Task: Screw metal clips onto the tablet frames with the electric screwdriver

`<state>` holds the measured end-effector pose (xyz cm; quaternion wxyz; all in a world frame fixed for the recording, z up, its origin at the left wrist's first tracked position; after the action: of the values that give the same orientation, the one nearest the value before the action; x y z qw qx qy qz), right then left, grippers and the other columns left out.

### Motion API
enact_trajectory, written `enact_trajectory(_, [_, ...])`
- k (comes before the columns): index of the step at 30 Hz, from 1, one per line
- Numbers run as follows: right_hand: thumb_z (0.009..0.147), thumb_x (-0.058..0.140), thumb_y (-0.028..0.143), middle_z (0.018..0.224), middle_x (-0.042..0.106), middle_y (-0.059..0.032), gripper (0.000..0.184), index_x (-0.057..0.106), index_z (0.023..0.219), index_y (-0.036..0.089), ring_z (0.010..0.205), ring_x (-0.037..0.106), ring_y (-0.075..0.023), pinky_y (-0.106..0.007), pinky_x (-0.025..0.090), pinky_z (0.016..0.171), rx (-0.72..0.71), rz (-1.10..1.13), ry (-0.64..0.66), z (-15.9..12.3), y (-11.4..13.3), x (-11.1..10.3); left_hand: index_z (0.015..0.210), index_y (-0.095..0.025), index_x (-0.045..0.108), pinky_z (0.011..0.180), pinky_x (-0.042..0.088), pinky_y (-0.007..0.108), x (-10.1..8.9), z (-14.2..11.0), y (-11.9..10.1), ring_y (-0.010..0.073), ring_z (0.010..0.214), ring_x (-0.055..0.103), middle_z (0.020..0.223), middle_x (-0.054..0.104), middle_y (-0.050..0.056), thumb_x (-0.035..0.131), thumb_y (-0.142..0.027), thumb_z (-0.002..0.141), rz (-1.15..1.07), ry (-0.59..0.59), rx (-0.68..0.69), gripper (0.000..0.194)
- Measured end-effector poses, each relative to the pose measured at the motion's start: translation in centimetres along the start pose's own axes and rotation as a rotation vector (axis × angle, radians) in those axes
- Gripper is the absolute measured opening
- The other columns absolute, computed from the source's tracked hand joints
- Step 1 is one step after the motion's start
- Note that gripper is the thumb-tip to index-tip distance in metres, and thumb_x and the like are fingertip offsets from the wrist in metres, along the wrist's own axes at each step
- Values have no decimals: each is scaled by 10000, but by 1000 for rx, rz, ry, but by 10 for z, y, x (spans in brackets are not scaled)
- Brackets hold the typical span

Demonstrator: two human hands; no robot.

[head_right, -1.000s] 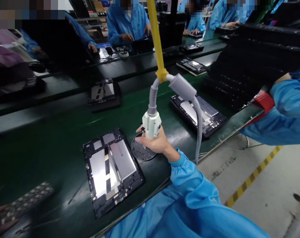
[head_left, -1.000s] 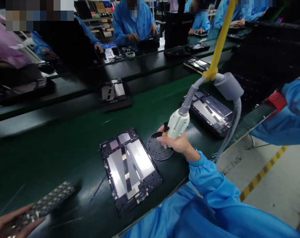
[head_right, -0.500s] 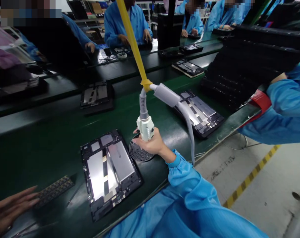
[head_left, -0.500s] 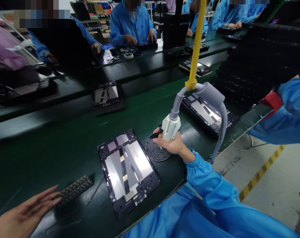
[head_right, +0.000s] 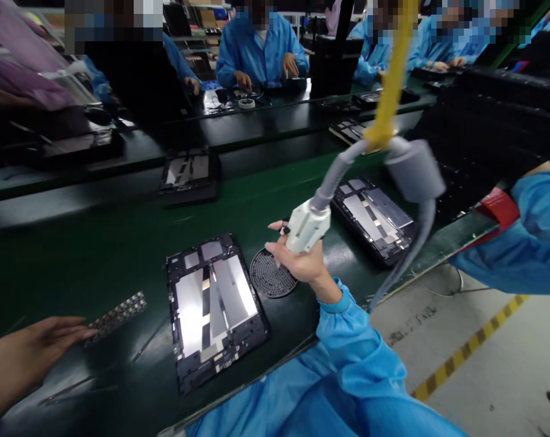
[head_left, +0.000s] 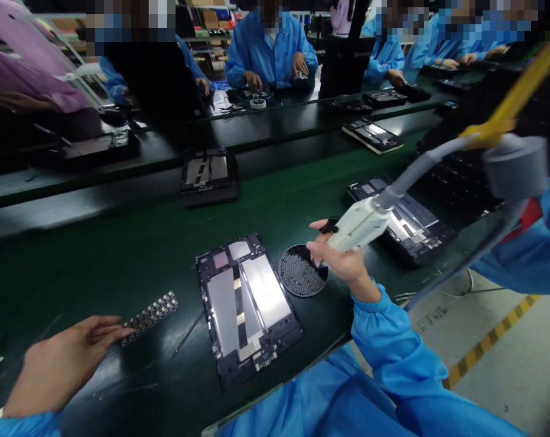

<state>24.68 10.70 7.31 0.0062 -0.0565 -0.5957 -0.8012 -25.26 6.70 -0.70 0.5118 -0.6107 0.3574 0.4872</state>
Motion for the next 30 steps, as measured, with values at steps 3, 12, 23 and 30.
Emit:
enact_trajectory(3, [743,720,257,468,552,84,289,576,989,212,396,532,-123,-295,485,448,-75,47,-15,5,16,-1,747,-304,648,530,447,236,-5,-11,-26,137,505,609,550,644,-156,434,-550,789,215,11,108,329])
enact_trajectory(12, [756,733,262,470,547,81,294,581,1005,220,389,529,-127,-300,472,414,-45,78,188,-5,27,63,937,-212,705,709,553,259,-4,-88,-142,176,781,696,909,743,56,470,-222,894,131,-318,577,240])
enact_trajectory(23, [695,723,265,454,551,72,272,613,934,193,386,528,-128,-301,480,448,73,76,480,-1,9,208,876,-196,716,637,549,247,30,-92,-169,154,672,687,767,736,35,602,-261,877,-502,-317,427,132])
enact_trajectory(30, [686,705,238,428,543,66,200,620,857,179,372,507,-120,-282,451,436,107,31,500,3,-18,231,709,-197,688,576,533,225,20,-86,-153,139,653,674,760,728,29,646,-268,824,-759,-388,267,142])
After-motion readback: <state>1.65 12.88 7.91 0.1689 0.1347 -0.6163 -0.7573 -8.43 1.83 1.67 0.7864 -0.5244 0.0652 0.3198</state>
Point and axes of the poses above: each hand's wrist, its own z-axis towards the middle knuckle, its own x-axis out of the palm, y = z × x, the point moved 9 cm from there along z, towards the middle knuckle
